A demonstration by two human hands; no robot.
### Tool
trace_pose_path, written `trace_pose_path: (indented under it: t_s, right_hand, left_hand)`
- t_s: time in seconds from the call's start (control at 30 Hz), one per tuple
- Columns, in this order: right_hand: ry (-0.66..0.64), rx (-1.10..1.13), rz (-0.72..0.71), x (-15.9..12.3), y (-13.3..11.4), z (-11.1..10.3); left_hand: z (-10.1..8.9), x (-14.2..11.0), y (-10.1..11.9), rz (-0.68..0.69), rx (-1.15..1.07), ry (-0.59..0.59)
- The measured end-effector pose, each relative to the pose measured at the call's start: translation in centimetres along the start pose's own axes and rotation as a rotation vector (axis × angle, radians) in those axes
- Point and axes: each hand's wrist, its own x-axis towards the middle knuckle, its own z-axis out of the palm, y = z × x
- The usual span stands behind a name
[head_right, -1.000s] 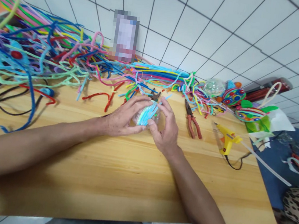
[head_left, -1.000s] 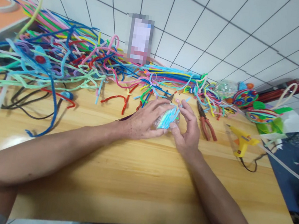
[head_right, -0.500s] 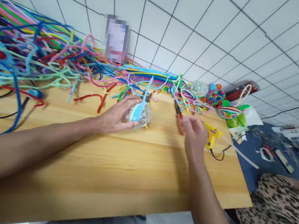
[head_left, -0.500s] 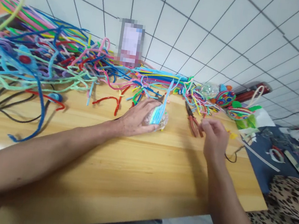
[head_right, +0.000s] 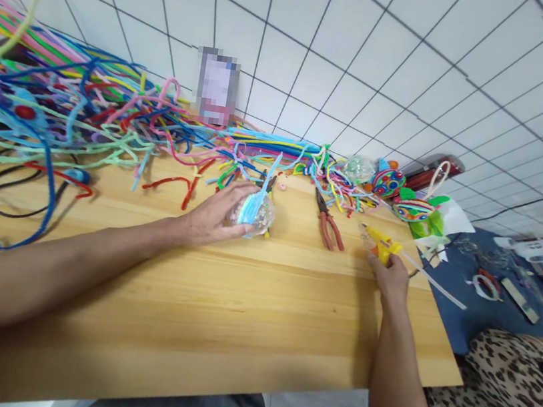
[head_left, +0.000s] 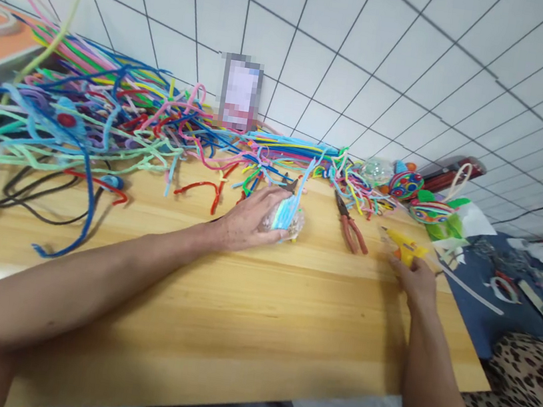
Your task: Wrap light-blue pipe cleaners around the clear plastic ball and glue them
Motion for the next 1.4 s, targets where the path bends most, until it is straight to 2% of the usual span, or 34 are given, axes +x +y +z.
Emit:
trace_pose_path:
  t_s: [0.13,0.23,0.33,0.37,0.47,0.53,0.67,0.87,1.07,1.23,1.4]
  right_hand:
    - [0.022,0.016,0.109,0.5,-2.7,-0.4]
    - [0.045,0.107,0.042,-1.3,-6.7,-0.5]
    - [0.01,0.298,-0.244,-3.8,-12.0,-0.3]
    - [-0.043,0.32,-0.366,-4.5,-13.7,-0.2]
    - [-0.16,0.278,-0.708,-5.4,-17.7,0.3]
    - [-0.208,0.201,-0.847,-5.2,-19.1,0.6]
    - [-0.218,0.096,-0.95,-4.0,-20.1,0.9]
    - [-0.263,0.086,-1.109,-2.9,-20.7,0.7]
    - [-0.214,0.026,-1.143,-2.5,-20.6,0.8]
    - [-0.258,-0.009,-1.208,-2.7,-20.6,0.6]
    - [-0.184,-0.027,-1.211,-2.8,-20.7,0.8]
  left_hand:
    - [0.0,0.1,-0.1,-0.036,-0.006,-0.021]
    - [0.0,0.1,-0.4,-0.016,-0.014,-0.015]
    - [-0.2,0.2,-0.6,-0.008,-0.018,-0.008]
    - [-0.3,0.2,-0.7,-0.011,-0.021,-0.014]
    - [-0.5,0.2,-0.7,-0.007,-0.038,-0.033]
    - [-0.6,0.2,-0.7,-0.014,-0.058,-0.031]
    - [-0.8,0.3,-0.5,-0.058,-0.101,-0.03]
    - [-1.4,0.7,-0.5,-0.087,-0.15,-0.053]
    - [-1.6,0.6,-0.5,-0.089,-0.145,-0.068]
    - [-1.6,0.4,-0.6,-0.093,-0.127,-0.083]
    - [-1.5,0.4,-0.6,-0.085,-0.142,-0.076]
